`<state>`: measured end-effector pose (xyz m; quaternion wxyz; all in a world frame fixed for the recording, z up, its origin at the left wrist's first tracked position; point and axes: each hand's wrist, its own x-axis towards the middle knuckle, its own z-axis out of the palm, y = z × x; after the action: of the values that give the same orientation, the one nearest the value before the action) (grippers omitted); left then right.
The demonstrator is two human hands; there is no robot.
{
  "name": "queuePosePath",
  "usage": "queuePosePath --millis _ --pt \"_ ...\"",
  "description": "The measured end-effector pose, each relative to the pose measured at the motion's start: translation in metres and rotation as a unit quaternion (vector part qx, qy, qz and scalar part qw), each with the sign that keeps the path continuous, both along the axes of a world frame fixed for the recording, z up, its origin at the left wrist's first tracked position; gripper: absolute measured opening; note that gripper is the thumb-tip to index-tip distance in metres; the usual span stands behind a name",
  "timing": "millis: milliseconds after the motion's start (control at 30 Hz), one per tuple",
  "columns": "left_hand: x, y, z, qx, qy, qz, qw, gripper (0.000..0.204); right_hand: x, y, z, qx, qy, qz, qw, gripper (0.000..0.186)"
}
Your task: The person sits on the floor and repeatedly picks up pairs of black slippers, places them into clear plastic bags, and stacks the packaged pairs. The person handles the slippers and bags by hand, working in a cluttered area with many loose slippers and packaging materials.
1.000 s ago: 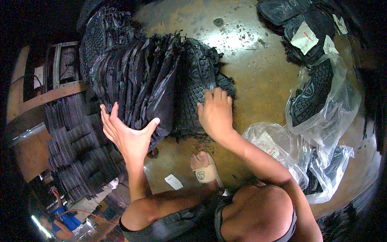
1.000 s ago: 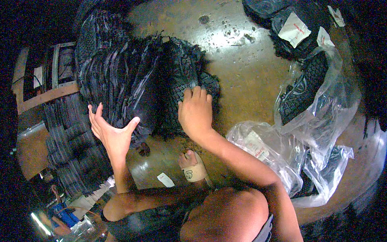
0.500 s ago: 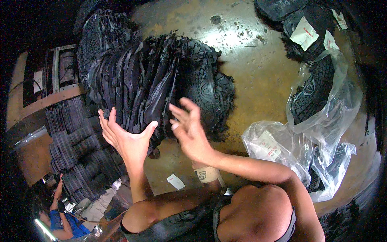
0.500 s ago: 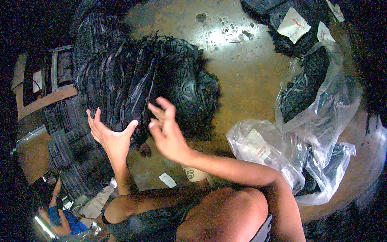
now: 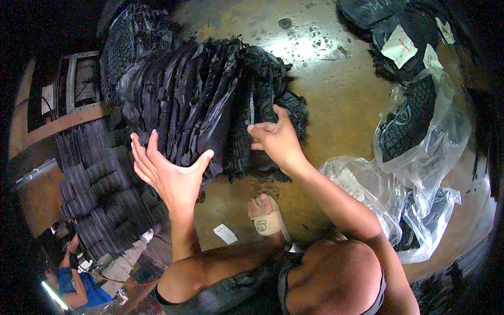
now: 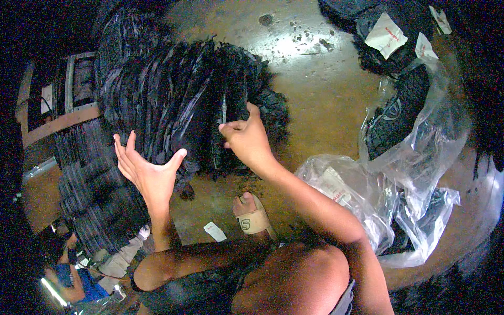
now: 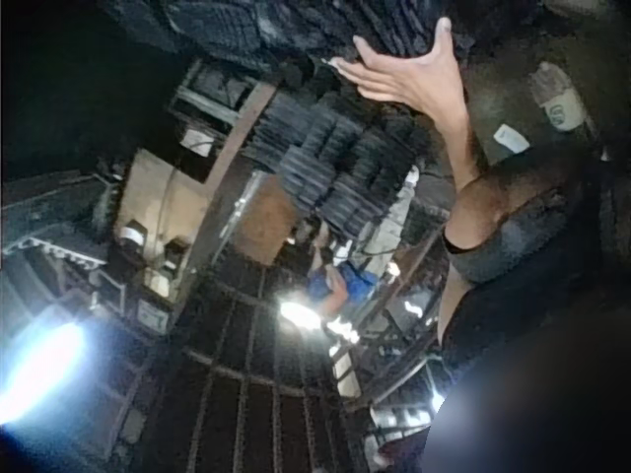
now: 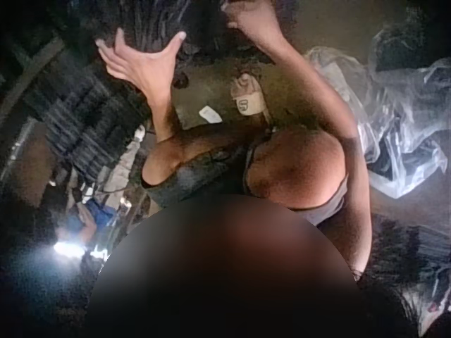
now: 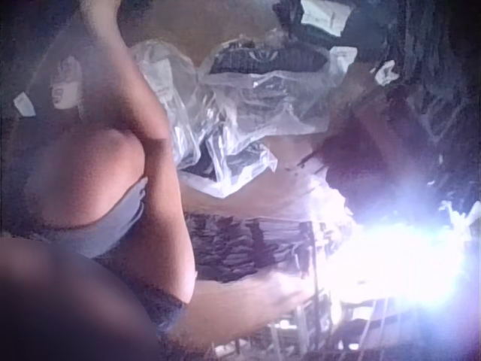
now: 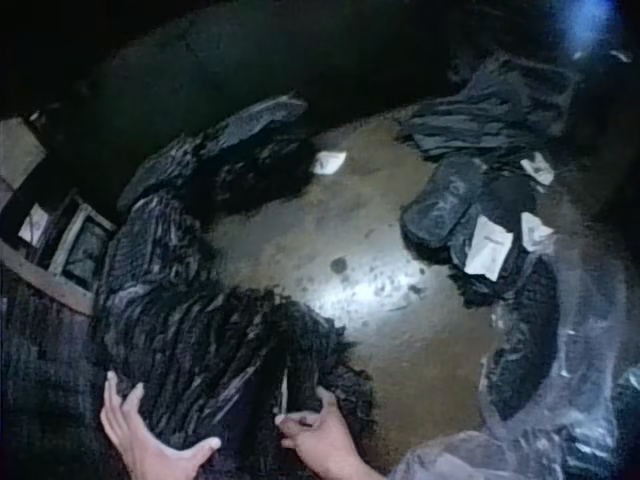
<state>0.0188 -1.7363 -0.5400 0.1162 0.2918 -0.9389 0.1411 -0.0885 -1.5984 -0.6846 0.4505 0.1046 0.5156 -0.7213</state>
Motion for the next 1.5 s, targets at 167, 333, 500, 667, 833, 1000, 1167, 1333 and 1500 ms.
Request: queuePosePath --millis 167,333,500,667,833,1000,1167,1333,1500 --pt "0.001 -0.001 0.000 0.000 0.002 -0.001 1.000 0.111 -0.006 -0.002 0.023 0.113 0.232 0.088 0.962 0.075" --pt "0.006 -0.006 0.000 -0.002 0.009 -0.005 1.000 0.111 0.032 -0.022 0.060 -0.004 0.315 0.111 0.942 0.104" --pt "0.010 -0.015 0.002 0.012 0.017 -0.007 1.000 0.111 0.046 -0.032 0.056 -0.010 0.350 0.118 0.929 0.109" --pt "0.002 0.002 0.009 0.026 0.009 0.013 1.000 0.106 0.032 -0.019 0.057 -0.038 0.293 0.105 0.950 0.106" --pt "0.000 0.054 0.008 0.312 -0.007 -0.116 0.943 0.071 0.013 0.013 0.025 -0.021 0.096 0.073 0.992 0.094" --pt "0.005 0.065 -0.010 0.520 -0.024 -0.214 0.826 0.039 0.007 0.033 0.002 0.048 0.198 0.117 0.972 0.086" --pt "0.046 -0.042 -0.003 0.439 0.274 -0.093 0.851 0.016 -0.006 0.032 0.021 0.075 0.281 0.068 0.954 0.078" --pt "0.075 -0.144 -0.048 0.484 0.240 0.137 0.830 0.045 -0.024 -0.005 0.030 0.195 0.447 0.132 0.863 0.085" --pt "0.098 -0.091 -0.083 0.549 0.256 0.123 0.786 0.067 -0.053 -0.054 0.028 0.170 0.446 0.050 0.877 0.088"
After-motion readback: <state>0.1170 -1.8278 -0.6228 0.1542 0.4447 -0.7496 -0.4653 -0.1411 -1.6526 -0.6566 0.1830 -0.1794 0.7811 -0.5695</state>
